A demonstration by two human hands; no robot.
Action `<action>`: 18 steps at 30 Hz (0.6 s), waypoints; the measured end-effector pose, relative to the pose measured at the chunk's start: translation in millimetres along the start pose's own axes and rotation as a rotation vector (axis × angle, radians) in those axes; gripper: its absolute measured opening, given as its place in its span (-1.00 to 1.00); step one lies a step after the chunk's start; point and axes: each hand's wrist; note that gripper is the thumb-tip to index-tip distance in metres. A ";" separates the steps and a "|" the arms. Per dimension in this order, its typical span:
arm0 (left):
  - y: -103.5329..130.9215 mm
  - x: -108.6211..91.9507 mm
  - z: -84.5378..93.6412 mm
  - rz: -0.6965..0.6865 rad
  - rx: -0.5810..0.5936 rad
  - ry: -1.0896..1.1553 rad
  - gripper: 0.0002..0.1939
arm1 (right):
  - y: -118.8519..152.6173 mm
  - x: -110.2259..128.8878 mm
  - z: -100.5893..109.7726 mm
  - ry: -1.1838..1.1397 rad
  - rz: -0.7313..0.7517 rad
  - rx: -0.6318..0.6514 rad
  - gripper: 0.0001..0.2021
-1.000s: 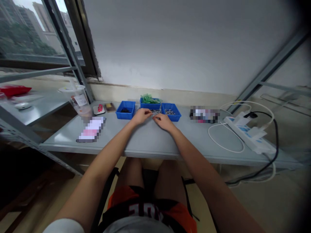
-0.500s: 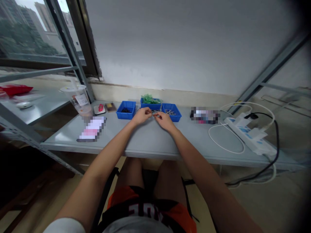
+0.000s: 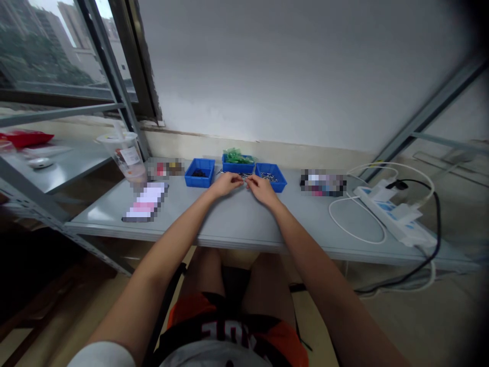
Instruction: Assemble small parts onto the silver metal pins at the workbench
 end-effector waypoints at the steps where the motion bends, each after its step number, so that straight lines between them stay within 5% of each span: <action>1: 0.3 0.2 0.4 0.008 0.007 -0.018 -0.77 | -0.3 -0.2 0.5 -0.008 -0.003 -0.010 -0.76; 8: 1.1 -5.9 8.2 0.045 -0.056 -0.050 -0.77 | -2.5 -3.9 1.0 0.015 -0.004 -0.030 -0.75; 12: -0.7 -11.5 9.6 0.052 -0.164 0.054 -0.78 | 0.3 -2.0 0.3 0.068 0.001 0.054 -0.76; 18: -3.5 -9.0 5.0 0.052 -0.176 0.173 -0.79 | 3.6 2.1 -0.5 0.082 0.029 0.113 -0.75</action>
Point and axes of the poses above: each hand's wrist, its own y-axis away from the middle knuckle, its own z-axis out of the back of the hand, x = y × z, and after that the axes turned 9 degrees about -z, right-handed
